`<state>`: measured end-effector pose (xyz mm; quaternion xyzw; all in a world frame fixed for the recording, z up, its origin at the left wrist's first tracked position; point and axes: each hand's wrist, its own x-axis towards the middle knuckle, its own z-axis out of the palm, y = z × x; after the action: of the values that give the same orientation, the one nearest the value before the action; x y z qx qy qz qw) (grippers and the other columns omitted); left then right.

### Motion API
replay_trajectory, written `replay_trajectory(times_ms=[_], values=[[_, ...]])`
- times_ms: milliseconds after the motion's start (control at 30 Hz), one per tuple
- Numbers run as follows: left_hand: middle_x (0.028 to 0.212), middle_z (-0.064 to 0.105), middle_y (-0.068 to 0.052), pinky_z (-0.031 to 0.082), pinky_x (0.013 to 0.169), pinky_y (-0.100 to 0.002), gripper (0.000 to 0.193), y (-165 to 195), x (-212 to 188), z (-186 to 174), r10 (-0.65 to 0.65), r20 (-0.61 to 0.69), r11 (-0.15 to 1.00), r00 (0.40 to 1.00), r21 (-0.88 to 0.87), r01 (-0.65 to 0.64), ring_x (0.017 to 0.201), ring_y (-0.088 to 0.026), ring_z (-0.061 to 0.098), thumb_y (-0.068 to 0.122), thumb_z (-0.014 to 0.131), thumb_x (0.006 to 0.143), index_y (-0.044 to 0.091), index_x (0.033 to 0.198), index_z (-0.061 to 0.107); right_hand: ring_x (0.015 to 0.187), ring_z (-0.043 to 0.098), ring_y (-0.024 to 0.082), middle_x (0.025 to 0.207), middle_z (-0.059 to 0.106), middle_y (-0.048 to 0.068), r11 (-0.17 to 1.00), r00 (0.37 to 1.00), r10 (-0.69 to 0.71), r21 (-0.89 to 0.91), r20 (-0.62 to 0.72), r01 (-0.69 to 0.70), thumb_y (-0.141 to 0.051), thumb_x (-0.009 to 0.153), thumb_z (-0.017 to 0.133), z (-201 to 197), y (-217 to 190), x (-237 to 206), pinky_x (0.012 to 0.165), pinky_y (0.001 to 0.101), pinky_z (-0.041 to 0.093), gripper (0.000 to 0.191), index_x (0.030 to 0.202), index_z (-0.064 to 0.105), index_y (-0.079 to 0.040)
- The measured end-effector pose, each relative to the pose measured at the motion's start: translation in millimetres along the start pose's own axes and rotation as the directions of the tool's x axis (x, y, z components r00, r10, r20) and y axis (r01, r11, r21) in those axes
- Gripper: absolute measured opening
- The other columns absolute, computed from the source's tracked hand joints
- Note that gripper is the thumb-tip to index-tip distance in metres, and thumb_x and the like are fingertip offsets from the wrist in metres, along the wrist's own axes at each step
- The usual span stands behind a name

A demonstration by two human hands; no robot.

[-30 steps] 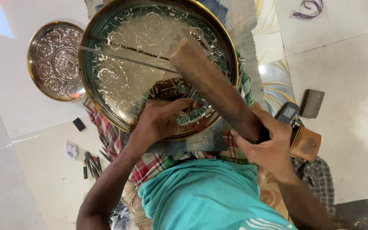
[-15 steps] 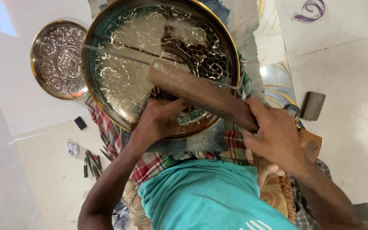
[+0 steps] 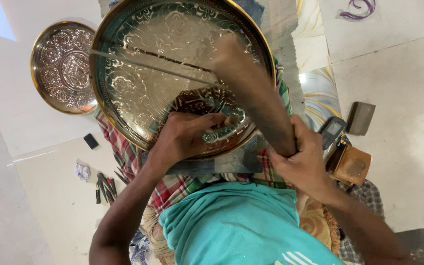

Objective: The person sits on the floor with an engraved brass plate on their lap and hammers a chisel with a wooden mallet to carve decorative patterns into the metal, repositioning the chisel across the plate surface as they work.

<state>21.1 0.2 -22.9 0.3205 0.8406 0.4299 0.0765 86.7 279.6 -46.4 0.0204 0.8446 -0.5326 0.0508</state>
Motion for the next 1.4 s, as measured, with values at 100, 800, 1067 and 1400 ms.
replay_trajectory(times_ms=[100, 800, 1067, 1400], values=[[0.077, 0.069, -0.013, 0.051, 0.058, -0.037, 0.054, 0.6, 0.8, -1.1, -0.039, 0.022, 0.999, 0.999, 0.001, 0.039, 0.061, -0.023, 0.066, -0.004, 0.073, 0.067, 0.006, 0.121, 0.071, 0.063, 0.064, 0.035, 0.073, 0.067, 0.019, 0.914, 0.981, -0.039, -0.39, 0.188, 0.111, -0.009, 0.065, 0.077, 1.9, 0.6, -1.5, 0.061, 0.0457, 0.047, 0.052, 0.114, 0.059, 0.0], [0.084, 0.072, -0.013, 0.053, 0.065, -0.038, 0.058, -11.0, -1.3, 2.1, 0.028, 0.015, 1.0, 0.999, 0.009, -0.028, 0.069, -0.025, 0.069, 0.002, 0.075, 0.069, 0.005, 0.127, 0.07, 0.062, 0.063, 0.024, 0.074, 0.065, 0.017, 0.994, 0.996, 0.078, -0.077, -0.048, -0.082, -0.003, 0.073, 0.07, 16.2, 12.0, -13.5, 0.062, 0.0354, 0.052, 0.031, 0.103, 0.06, 0.0], [0.077, 0.073, -0.011, 0.051, 0.059, -0.038, 0.055, -10.6, 2.2, 1.3, -0.044, 0.074, 0.998, 0.996, 0.053, 0.04, 0.06, -0.022, 0.066, 0.004, 0.078, 0.071, 0.007, 0.126, 0.074, 0.069, 0.073, 0.02, 0.079, 0.072, 0.016, 0.997, 0.999, 0.053, -0.048, 0.002, -0.053, -0.002, 0.075, 0.068, 19.0, 19.3, -16.9, 0.062, 0.0344, 0.056, 0.037, 0.11, 0.057, 0.001], [0.097, 0.077, -0.012, 0.056, 0.069, -0.039, 0.064, -9.6, 7.5, -3.5, 0.085, 0.062, 0.996, 0.994, 0.011, -0.086, 0.078, -0.027, 0.072, -0.004, 0.068, 0.068, 0.01, 0.13, 0.071, 0.075, 0.071, 0.034, 0.083, 0.071, 0.018, 0.984, 0.988, 0.105, 0.153, -0.116, -0.087, -0.005, 0.084, 0.067, 21.9, 17.1, -17.2, 0.067, 0.0385, 0.056, 0.023, 0.104, 0.057, 0.0]])
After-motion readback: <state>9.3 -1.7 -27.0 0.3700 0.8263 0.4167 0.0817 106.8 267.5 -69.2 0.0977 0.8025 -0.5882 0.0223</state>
